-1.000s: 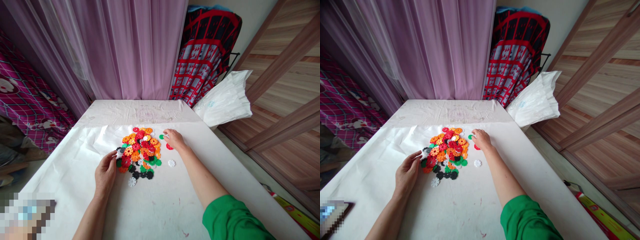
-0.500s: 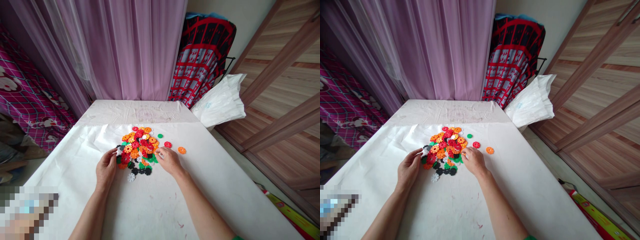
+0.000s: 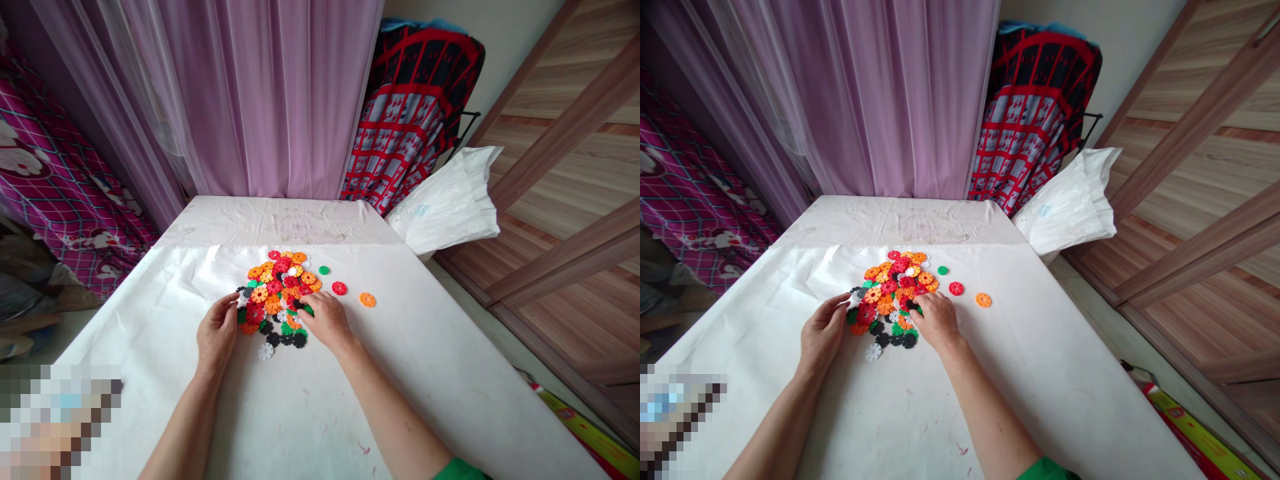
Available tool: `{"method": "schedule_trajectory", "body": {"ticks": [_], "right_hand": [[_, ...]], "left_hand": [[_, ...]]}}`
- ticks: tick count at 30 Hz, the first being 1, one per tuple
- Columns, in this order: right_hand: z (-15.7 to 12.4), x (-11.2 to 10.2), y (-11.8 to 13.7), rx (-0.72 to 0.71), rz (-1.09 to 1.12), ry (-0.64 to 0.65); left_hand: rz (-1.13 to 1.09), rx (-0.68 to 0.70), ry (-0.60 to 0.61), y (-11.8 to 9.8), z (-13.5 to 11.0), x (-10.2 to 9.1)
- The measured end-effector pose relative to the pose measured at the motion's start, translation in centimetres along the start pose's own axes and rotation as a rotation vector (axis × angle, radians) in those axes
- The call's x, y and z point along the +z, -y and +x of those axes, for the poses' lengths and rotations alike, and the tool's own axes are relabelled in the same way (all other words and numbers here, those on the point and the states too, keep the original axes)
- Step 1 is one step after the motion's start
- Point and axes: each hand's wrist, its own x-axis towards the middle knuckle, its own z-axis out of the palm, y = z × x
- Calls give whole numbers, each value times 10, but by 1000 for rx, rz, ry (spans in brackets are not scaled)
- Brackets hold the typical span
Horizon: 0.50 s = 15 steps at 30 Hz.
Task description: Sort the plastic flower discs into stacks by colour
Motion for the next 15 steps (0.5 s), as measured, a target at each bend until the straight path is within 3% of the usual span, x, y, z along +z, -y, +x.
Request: {"method": "schedule_trajectory", "body": {"ticks": [15], "right_hand": [[6,5,-5,19,111,-63]], "left_hand": [[-31,-32,2,-5,-1,0]]}}
